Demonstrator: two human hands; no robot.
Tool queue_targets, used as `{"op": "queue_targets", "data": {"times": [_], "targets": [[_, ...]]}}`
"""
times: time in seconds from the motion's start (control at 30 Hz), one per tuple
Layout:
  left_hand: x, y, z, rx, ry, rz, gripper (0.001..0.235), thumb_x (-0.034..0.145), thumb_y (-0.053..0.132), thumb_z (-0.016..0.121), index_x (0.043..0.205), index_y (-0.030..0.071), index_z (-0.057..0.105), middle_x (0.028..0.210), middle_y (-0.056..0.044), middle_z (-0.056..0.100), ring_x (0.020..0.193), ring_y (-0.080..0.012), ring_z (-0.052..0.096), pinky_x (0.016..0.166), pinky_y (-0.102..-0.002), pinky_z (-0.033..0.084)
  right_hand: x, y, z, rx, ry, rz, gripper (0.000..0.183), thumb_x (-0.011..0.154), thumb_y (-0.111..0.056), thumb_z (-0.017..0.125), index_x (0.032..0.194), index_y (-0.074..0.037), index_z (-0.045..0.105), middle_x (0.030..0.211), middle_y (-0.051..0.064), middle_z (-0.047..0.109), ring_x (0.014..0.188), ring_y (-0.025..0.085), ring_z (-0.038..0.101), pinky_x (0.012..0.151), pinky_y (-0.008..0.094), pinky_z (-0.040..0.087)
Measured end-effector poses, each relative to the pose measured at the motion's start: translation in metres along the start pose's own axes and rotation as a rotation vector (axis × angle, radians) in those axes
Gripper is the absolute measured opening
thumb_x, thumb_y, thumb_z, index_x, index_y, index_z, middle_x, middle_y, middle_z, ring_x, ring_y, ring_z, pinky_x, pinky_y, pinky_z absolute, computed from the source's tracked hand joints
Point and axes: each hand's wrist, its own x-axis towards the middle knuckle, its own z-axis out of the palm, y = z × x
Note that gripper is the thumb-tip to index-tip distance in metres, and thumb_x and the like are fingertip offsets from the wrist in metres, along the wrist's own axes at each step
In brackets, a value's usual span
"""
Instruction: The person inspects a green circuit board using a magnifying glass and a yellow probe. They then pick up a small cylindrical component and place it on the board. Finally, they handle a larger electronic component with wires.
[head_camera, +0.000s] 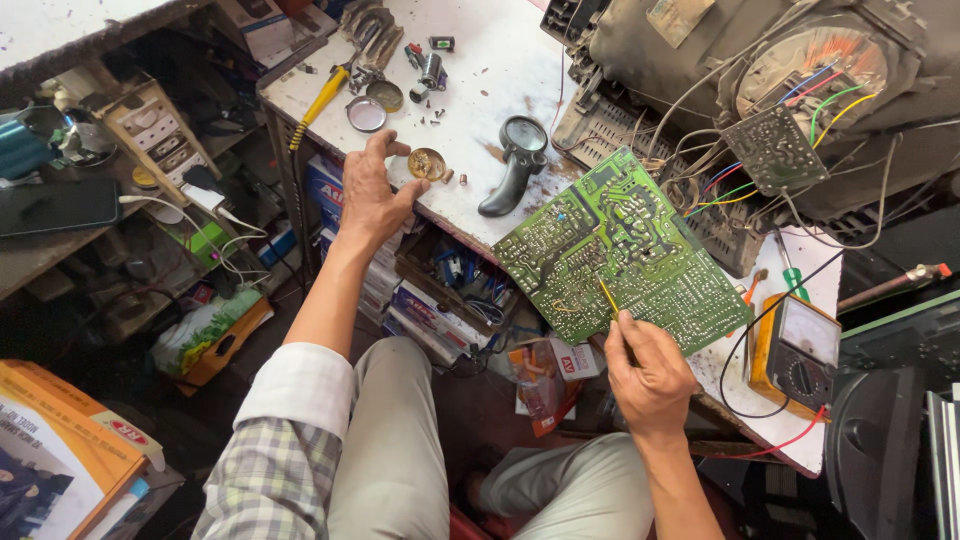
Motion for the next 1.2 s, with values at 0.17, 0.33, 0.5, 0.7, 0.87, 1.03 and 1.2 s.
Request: {"op": "queue_targets", "data": {"times": [0.17,0.33,0.5,0.7,0.87,1.03,1.2], "targets": [[0.001,0.002,-0.001,0.014,-0.011,-0.017,0.079,0.077,0.019,0.088,0.142,0.003,0.047,0.130,-0.006,0.069,0.119,-0.0328,0.053,0.108,-0.042,0.039,0.007,-0.009,-0.008,-0.109,-0.091,-0.016,0.021,0.090,-0.003,0.080,0.110,0.000,0.076,0.095,0.014,0.072,0.075,0.023,0.070,0.067,0.033,0.056],[0.002,0.002,-0.001,0.012,-0.027,-0.042,0.080,0.077,0.020,0.088,0.142,0.002,0.046,0.130,-0.006,0.069,0.119,-0.0334,0.052,0.107,-0.042,0.038,0.016,-0.020,-0.014,-0.028,-0.138,0.124,0.020,0.090,-0.005,0.078,0.109,0.001,0.076,0.093,0.014,0.073,0.072,0.022,0.070,0.064,0.032,0.055],[0.001,-0.001,0.000,0.003,-0.010,-0.019,0.078,0.077,0.020,0.088,0.142,0.002,0.047,0.130,-0.006,0.069,0.120,-0.0339,0.052,0.107,-0.042,0.039,0.025,-0.025,-0.021,0.009,-0.177,0.116,0.018,0.089,-0.005,0.077,0.105,0.002,0.075,0.085,0.014,0.071,0.067,0.021,0.069,0.062,0.032,0.053],[0.000,-0.004,0.002,-0.008,-0.001,0.003,0.079,0.077,0.019,0.088,0.142,0.002,0.047,0.130,-0.006,0.069,0.120,-0.0340,0.052,0.107,-0.042,0.039,0.026,-0.025,-0.018,0.016,-0.133,0.121,0.017,0.090,-0.005,0.078,0.105,0.002,0.076,0.085,0.014,0.072,0.067,0.021,0.069,0.061,0.032,0.053],[0.001,-0.005,0.001,-0.001,0.000,-0.001,0.079,0.077,0.019,0.088,0.142,0.002,0.047,0.130,-0.006,0.069,0.119,-0.0338,0.052,0.107,-0.042,0.039,0.018,-0.019,-0.014,-0.033,-0.120,0.119,0.017,0.092,-0.007,0.077,0.106,0.002,0.076,0.084,0.013,0.072,0.068,0.020,0.068,0.062,0.032,0.053],[0.001,-0.004,0.001,0.024,-0.016,0.023,0.078,0.077,0.018,0.088,0.141,0.002,0.046,0.129,-0.008,0.069,0.115,-0.0335,0.054,0.104,-0.042,0.041,-0.005,0.006,-0.039,0.115,0.045,0.288,0.017,0.100,-0.010,0.074,0.113,0.000,0.074,0.088,0.007,0.073,0.072,0.011,0.066,0.064,0.026,0.053],[-0.003,-0.019,-0.021,-0.157,0.035,0.091,0.061,0.083,0.012,0.081,0.137,0.003,0.054,0.125,-0.014,0.066,0.097,-0.0264,0.062,0.090,-0.040,0.050,-0.022,0.066,-0.077,0.193,0.388,0.666,0.021,0.105,-0.009,0.061,0.124,-0.003,0.058,0.088,0.006,0.069,0.065,0.011,0.059,0.057,0.027,0.045]]}}
